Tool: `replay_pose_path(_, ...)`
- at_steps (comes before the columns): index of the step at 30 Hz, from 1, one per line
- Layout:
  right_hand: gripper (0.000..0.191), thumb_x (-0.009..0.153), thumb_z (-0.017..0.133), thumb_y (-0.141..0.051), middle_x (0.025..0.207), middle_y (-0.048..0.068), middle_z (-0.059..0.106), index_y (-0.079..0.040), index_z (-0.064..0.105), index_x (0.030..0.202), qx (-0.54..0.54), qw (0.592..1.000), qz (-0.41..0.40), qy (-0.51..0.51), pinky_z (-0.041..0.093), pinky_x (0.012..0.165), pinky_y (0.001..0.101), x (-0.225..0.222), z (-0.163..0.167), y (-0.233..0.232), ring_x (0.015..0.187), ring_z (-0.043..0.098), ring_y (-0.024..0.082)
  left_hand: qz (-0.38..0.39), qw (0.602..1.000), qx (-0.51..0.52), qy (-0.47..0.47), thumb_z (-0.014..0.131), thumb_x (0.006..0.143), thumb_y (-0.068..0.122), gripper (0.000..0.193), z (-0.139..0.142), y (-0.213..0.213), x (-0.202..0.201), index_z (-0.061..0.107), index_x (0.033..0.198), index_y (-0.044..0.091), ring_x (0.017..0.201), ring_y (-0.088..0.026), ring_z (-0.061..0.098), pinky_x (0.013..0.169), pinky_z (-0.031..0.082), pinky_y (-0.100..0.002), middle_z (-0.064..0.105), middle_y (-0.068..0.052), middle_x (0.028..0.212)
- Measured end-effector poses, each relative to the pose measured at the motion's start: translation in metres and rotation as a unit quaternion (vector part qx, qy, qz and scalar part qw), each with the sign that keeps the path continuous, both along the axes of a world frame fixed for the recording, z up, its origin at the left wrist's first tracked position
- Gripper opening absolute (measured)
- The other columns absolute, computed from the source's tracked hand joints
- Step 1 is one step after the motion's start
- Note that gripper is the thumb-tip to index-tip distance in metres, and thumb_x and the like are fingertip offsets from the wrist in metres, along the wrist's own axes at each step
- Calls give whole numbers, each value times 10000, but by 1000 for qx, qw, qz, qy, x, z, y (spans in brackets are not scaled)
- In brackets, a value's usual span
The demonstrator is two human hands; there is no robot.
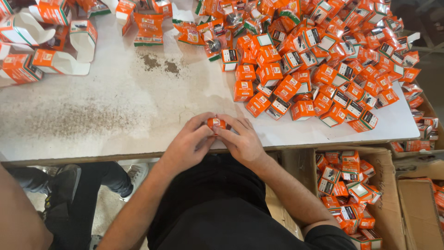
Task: The person folds small orange cardboard boxes at a workbench, pressing the flaps and base to shape each flat carton into an open box. Finished boxes are placed into cardboard bins beside the table, and the person repeatedly picks new flat cartons from the pile to fold.
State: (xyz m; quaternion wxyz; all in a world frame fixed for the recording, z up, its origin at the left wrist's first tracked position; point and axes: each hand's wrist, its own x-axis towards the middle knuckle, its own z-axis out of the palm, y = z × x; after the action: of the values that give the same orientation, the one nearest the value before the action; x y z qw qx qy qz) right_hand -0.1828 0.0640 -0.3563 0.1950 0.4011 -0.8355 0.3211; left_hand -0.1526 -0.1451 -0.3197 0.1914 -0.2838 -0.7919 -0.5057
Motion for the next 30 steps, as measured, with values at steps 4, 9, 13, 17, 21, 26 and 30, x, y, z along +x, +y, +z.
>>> replay_pose_path(4, 347, 878, 797, -43, 1270, 143, 636, -94, 699, 1207, -64, 997, -1, -39, 586, 877, 376, -7, 5, 13, 1041, 685, 320, 59, 990, -125, 40, 785, 847, 131, 402, 42, -33, -39, 632, 1207, 40, 1253, -414, 570, 1041, 484, -462, 596, -225, 1354)
replay_pose_path(9, 302, 901, 815, -84, 1280, 124, 654, -62, 705, 1182, 3, 947, -259, 190, 445, 974, 482, -37, 37, 41, 1101, 613, 348, 280, 934, -166, 151, 734, 968, 134, 451, 95, -78, -127, 570, 1355, -26, 1275, -470, 528, 1058, 459, -523, 581, -244, 1407)
replay_pose_path(13, 262, 909, 784, -87, 1245, 95, 674, -63, 716, 1162, -7, 950, -239, 200, 438, 1020, 488, -36, 48, 34, 1150, 581, 344, 245, 924, -275, 104, 703, 871, 187, 425, 117, -67, -138, 609, 1231, -18, 1130, -454, 586, 970, 479, -523, 618, -240, 1281)
replay_pose_path(17, 256, 1026, 716, -169, 1305, 61, 653, -87, 677, 1266, -34, 997, -75, 13, 498, 1078, 429, -21, 46, -2, 1303, 590, 283, 138, 951, -276, -27, 604, 880, 95, 292, 100, -42, -87, 653, 1165, 55, 1076, -397, 664, 942, 536, -488, 674, -164, 1218)
replay_pose_path(21, 647, 905, 742, -313, 1423, 233, 507, 26, 545, 1420, 56, 998, 5, 32, 370, 1115, 542, -32, 46, -54, 1365, 421, 422, 6, 944, -330, -27, 665, 795, 124, 266, 97, -30, -34, 686, 1053, 63, 1025, -384, 668, 888, 520, -510, 699, -166, 1054)
replay_pose_path(26, 593, 934, 704, -415, 1367, 156, 548, -71, 572, 1400, 149, 984, -40, -90, 355, 1129, 535, -33, 48, -70, 1357, 457, 376, 187, 972, -132, 55, 608, 906, -1, 134, 130, -58, -107, 710, 988, 31, 832, -311, 695, 752, 557, -435, 693, -163, 887)
replay_pose_path(30, 600, 736, 805, -487, 1348, 234, 525, -45, 628, 1102, 126, 992, 7, 10, 285, 1100, 600, -21, 48, -58, 1351, 386, 448, 291, 942, -128, 104, 672, 932, 109, 349, 148, -54, -164, 656, 1276, 51, 1013, -366, 667, 817, 566, -476, 656, -152, 1199)
